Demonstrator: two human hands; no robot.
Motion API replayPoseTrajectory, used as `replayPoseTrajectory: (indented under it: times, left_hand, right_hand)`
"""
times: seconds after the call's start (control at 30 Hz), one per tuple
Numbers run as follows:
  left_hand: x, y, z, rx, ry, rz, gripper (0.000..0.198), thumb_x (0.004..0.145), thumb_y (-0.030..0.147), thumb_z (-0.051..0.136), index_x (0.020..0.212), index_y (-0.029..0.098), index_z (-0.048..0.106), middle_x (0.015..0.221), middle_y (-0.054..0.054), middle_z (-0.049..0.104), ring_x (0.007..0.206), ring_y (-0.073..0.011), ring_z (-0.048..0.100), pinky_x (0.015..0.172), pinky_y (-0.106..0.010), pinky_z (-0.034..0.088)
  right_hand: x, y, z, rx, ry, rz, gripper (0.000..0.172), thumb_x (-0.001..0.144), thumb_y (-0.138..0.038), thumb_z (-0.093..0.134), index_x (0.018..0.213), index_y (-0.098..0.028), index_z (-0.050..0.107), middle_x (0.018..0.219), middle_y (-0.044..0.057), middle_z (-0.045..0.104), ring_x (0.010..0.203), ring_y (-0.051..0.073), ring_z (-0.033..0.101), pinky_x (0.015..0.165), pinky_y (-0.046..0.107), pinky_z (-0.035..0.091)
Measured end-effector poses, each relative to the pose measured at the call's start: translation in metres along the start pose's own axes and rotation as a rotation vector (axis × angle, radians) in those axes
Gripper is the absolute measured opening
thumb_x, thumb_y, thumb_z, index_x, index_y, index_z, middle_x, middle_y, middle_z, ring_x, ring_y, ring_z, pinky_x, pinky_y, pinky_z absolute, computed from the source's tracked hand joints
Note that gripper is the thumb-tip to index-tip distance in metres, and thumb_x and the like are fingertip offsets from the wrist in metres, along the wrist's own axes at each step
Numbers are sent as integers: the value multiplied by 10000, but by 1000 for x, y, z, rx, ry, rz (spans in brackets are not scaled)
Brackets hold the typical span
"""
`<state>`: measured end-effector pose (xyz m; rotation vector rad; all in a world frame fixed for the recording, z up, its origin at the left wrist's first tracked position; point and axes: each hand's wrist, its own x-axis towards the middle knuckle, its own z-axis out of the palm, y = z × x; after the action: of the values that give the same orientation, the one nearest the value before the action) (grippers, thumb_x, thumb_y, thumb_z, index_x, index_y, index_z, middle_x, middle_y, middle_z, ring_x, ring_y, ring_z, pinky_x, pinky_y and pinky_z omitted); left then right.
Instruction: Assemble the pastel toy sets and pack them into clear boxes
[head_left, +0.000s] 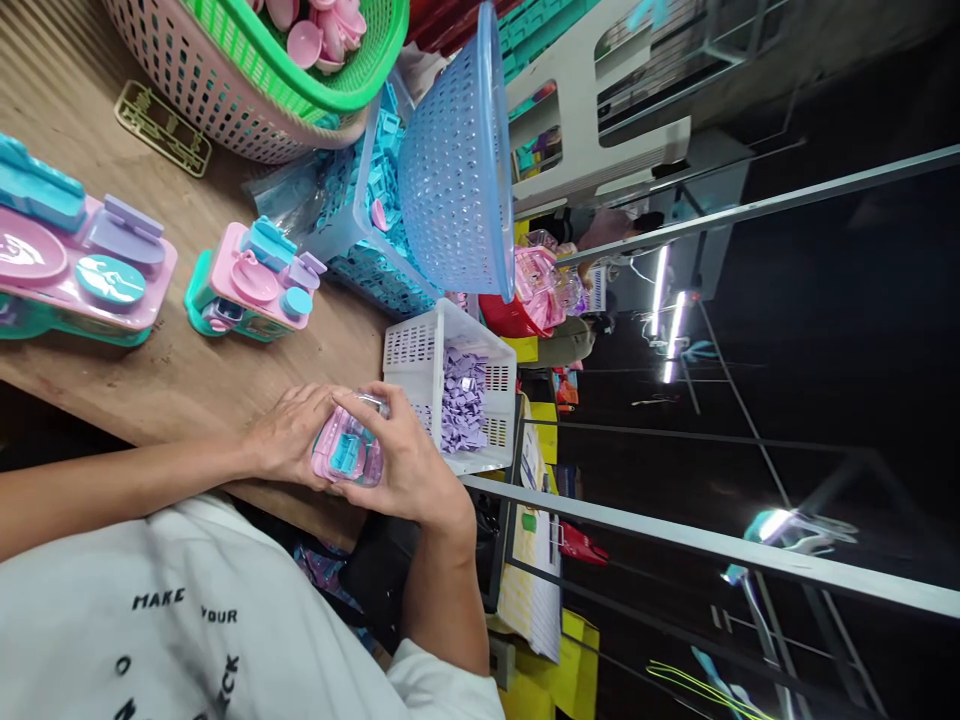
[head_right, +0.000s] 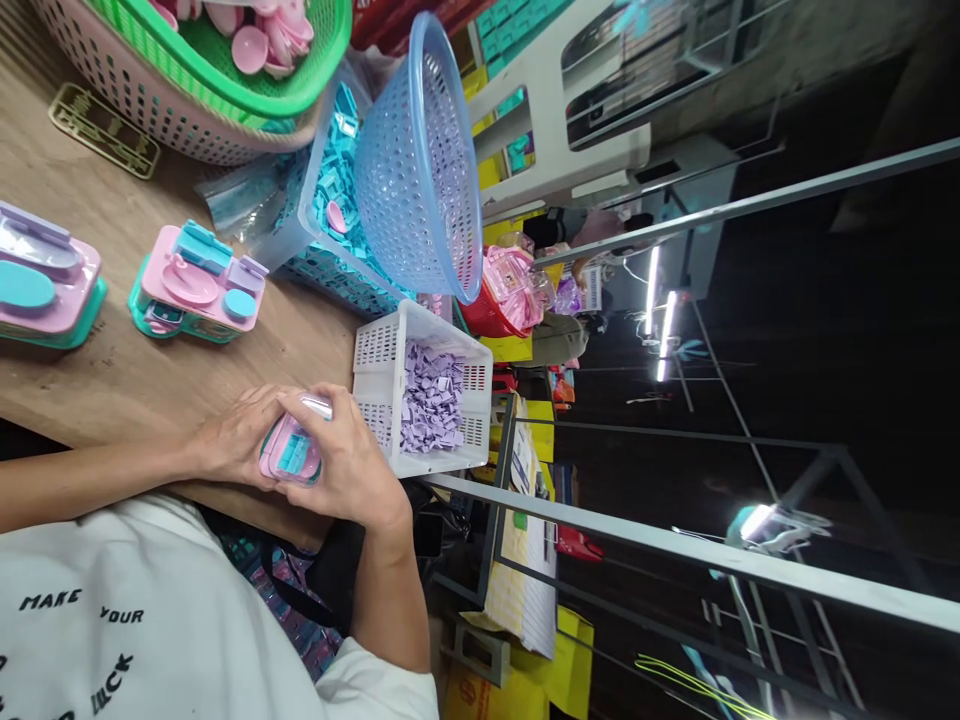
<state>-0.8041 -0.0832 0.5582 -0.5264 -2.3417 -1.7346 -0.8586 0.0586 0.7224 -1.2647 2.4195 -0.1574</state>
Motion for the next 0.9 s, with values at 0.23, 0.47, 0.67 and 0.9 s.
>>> replayPoseTrajectory:
  times: [0.23, 0.47, 0.67, 0.9]
  left_hand:
    - [1, 1, -3, -6, -35, -6, 1008, 604, 488, 873, 1417, 184, 360, 1422, -180, 533, 1261, -376, 537, 1046, -513, 442]
    - [4, 5, -6, 6, -55, -25, 944, 609, 474, 852, 1387, 192, 397, 1375, -159, 561, 1210, -365, 556, 1022, -493, 444]
    - [1, 2, -4, 2, -35, -4, 982, 614, 473, 859, 1420, 190, 375, 1418, -168, 536, 1247, -373, 541, 1048, -513, 436]
    - [1, -1, -4, -16, -14, 17, 1001, 610, 501, 873, 1430, 186, 393, 1415, -170, 539, 1259, -371, 540, 1057, -526, 444]
  right_hand:
    - [-13, 11, 19, 116, 156, -4, 897, 695, -411, 860, 1495, -294, 472, 1432, 121, 408, 1364, 314, 486, 1167, 516, 452]
    - [-23, 16, 35, 173, 241, 35, 866, 679, -439, 872, 1449, -290, 505, 1422, 112, 410, 1351, 305, 503, 1195, 520, 429]
    - [-18, 10, 23, 128, 154, 45, 913, 658, -341, 876, 1479, -287, 480, 1412, 117, 401, 1359, 305, 488, 1187, 505, 442]
    - [-4, -5, 1, 26, 22, 49, 916, 660, -315, 861, 1494, -267, 484, 1380, 135, 429, 1348, 323, 493, 1133, 503, 490]
